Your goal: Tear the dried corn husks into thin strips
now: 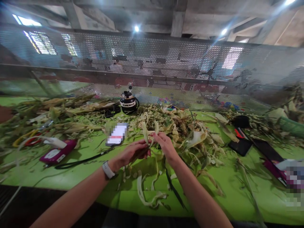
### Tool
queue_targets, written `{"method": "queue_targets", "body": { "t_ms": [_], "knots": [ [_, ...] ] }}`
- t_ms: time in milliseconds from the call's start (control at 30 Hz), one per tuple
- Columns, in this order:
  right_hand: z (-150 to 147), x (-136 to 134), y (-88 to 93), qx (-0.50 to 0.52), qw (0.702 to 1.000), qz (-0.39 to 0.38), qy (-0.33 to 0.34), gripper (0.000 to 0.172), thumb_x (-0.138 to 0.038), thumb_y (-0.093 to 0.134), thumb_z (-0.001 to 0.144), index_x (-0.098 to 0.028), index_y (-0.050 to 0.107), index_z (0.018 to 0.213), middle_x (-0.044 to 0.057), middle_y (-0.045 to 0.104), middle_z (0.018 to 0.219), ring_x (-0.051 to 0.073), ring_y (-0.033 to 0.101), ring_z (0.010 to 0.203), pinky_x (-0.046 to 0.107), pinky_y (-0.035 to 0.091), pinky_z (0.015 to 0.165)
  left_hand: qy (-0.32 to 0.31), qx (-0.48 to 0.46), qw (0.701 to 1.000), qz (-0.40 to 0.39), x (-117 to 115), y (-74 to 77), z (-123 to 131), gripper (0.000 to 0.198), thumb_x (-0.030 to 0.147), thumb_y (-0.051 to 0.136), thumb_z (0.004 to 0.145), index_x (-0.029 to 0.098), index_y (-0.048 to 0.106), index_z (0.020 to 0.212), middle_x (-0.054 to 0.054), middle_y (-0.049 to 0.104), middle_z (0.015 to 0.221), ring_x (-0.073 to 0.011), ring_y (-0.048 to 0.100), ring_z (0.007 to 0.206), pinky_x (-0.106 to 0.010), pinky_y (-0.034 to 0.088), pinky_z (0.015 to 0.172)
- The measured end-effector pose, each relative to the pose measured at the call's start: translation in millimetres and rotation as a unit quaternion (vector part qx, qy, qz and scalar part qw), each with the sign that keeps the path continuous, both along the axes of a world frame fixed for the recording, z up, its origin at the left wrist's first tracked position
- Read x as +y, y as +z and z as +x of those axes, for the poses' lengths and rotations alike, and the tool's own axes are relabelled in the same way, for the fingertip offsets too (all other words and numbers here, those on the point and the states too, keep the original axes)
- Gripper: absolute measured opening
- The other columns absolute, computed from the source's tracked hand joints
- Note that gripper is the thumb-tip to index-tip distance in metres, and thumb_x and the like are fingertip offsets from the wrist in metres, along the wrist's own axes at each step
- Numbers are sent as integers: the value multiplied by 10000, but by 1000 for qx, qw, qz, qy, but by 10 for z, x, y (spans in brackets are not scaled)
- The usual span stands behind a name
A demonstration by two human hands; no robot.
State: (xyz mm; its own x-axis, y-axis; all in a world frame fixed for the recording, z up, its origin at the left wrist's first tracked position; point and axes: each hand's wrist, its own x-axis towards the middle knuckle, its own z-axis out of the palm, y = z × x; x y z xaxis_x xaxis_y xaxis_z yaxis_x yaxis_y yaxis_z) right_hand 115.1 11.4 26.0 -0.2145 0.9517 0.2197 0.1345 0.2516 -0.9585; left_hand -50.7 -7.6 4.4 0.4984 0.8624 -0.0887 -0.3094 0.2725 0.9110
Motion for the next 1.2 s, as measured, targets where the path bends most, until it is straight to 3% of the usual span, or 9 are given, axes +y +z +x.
{"method": "queue_targets", "body": {
  "t_ms": [100, 233, 333, 467, 700, 967, 1133, 1200],
  "knots": [
    [28, 14, -2, -4, 998, -37, 46, 388, -513, 541, 772, -169, 704, 853, 76, 670, 964, 230, 590, 952, 357, 420, 885, 8, -29, 1000, -4, 34, -2, -23, 399, 346, 654, 722, 151, 609, 1068, -33, 646, 609, -97, 520, 475, -202, 320, 451],
    [47, 43, -33, 21, 988, -114, 101, 402, -481, 466, 789, -163, 699, 863, 73, 692, 894, 229, 605, 864, 379, 442, 829, 23, -70, 997, -2, 54, 16, -63, 220, 302, 627, 755, 146, 597, 907, 47, 505, 441, -26, 317, 329, -165, 198, 378],
    [40, 27, -17, 0, 986, -103, 128, 282, -394, 563, 730, -173, 695, 846, 46, 687, 910, 223, 582, 925, 353, 416, 872, 8, -101, 995, -9, 57, 21, -72, 177, 298, 612, 765, 144, 577, 845, 80, 424, 410, -13, 246, 316, -154, 196, 379],
    [8, -6, -9, -43, 981, -86, 171, 296, -409, 620, 721, -153, 690, 852, 31, 677, 850, 197, 579, 871, 324, 414, 844, 33, -82, 996, -8, 41, 2, -57, 268, 367, 641, 741, 132, 602, 864, 74, 445, 441, -16, 318, 339, -156, 226, 381],
    [4, 58, -110, -92, 985, -36, 143, 356, -473, 630, 720, -118, 659, 732, 23, 638, 724, 157, 556, 727, 287, 426, 741, 64, 34, 997, 36, 46, -13, -48, 319, 427, 711, 674, 132, 628, 761, 17, 587, 537, -63, 512, 448, -177, 377, 441],
    [-3, 23, -87, -136, 982, 1, 129, 312, -425, 554, 783, -140, 604, 665, -17, 543, 627, 113, 476, 616, 231, 384, 609, 175, 77, 974, 118, 56, 8, -16, 337, 455, 711, 650, 141, 608, 715, 38, 565, 499, -67, 488, 430, -190, 376, 446],
    [71, 89, -87, -138, 985, 2, 108, 294, -433, 603, 728, -143, 626, 686, -3, 571, 653, 125, 496, 640, 252, 404, 642, 127, 60, 988, 61, 57, 13, -64, 389, 495, 635, 718, 141, 646, 880, 10, 599, 551, -76, 513, 446, -188, 326, 430],
    [110, 126, -90, -149, 982, 13, 119, 291, -437, 620, 710, -147, 642, 693, 17, 599, 693, 146, 525, 684, 274, 422, 683, 115, 55, 991, 42, 61, 4, -79, 374, 498, 615, 734, 142, 660, 841, -9, 615, 583, -88, 546, 488, -187, 313, 429]
  ]
}}
